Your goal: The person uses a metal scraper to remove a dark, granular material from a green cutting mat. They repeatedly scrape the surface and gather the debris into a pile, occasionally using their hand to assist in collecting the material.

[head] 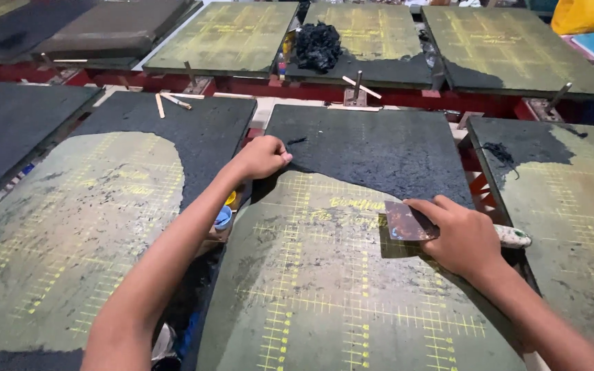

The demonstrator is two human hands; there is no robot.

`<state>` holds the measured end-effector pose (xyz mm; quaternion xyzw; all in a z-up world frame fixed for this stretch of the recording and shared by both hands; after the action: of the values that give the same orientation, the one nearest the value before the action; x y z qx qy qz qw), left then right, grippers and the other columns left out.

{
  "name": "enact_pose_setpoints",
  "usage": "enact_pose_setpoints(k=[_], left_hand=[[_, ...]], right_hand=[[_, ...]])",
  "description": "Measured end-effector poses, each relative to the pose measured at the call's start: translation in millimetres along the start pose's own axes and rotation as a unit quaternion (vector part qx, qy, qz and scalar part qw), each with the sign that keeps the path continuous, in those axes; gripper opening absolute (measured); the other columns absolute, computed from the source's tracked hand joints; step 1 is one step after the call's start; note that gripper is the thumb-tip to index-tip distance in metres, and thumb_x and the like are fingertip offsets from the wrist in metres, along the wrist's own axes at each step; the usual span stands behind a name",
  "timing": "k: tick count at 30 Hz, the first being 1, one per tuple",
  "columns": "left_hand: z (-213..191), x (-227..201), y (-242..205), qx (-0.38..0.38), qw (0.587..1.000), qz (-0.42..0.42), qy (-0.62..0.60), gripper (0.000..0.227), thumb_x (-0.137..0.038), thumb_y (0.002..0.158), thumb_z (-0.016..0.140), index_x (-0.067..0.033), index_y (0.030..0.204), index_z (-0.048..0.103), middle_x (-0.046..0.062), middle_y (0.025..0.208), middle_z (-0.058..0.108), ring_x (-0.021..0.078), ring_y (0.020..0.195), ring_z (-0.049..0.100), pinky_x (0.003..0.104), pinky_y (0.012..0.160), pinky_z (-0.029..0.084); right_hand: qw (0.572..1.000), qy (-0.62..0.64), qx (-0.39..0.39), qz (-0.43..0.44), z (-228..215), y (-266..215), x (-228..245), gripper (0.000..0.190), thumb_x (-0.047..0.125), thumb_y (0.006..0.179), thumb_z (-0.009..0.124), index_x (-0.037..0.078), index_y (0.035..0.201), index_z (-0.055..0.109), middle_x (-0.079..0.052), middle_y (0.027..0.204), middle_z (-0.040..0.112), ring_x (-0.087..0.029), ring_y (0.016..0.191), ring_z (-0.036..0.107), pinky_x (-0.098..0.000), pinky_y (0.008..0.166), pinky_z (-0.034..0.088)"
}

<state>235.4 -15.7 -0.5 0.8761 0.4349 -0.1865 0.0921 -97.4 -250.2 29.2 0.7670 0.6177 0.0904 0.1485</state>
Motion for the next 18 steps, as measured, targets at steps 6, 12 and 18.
enact_pose_setpoints(k=[6, 12, 18], left_hand=[[-28.6, -24.6, -37.6, 0.087, 0.953, 0.010, -0.292, 0.046, -0.041, 0.100, 0.047, -0.0035, 0.099, 0.073, 0.008, 0.091, 0.065, 0.0204, 0.096, 0.062, 0.034, 0.090, 0.057], [-25.2, -23.6, -45.7, 0.052, 0.986, 0.065, -0.143, 0.055, -0.029, 0.070, 0.093, -0.0061, 0.115, 0.069, 0.009, 0.094, 0.073, 0.0224, 0.088, 0.069, 0.039, 0.083, 0.058], [3.0, -20.5, -37.6, -0.046, 0.997, 0.054, -0.011, 0.015, -0.025, 0.087, 0.078, -0.0182, 0.100, 0.078, 0.004, 0.091, 0.078, 0.0291, 0.090, 0.077, 0.045, 0.082, 0.062]], right_hand=[[1.000, 0.016, 0.022, 0.011, -6.5, -0.3, 0.1, 0.052, 0.029, 0.076, 0.069, 0.043, 0.126, 0.066, 0.005, 0.087, 0.066, -0.029, 0.074, 0.074, -0.0369, 0.069, 0.060], [0.999, 0.008, 0.039, 0.011, 0.5, -1.6, -2.9, 0.051, 0.033, 0.077, 0.069, 0.045, 0.127, 0.064, 0.007, 0.091, 0.067, -0.027, 0.077, 0.076, -0.0365, 0.073, 0.061], [1.000, -0.002, 0.001, 0.007, 7.6, -4.6, -9.2, 0.050, 0.035, 0.077, 0.068, 0.046, 0.125, 0.064, 0.008, 0.090, 0.065, -0.026, 0.075, 0.074, -0.0351, 0.072, 0.061]])
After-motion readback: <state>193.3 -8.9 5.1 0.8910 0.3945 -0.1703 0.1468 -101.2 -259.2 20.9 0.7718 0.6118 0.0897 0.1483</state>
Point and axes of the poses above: each hand's wrist, its own y-axis towards the middle knuckle, its own z-axis out of the palm, x = y × z, the point moved 6 cm from there along y, towards the middle knuckle
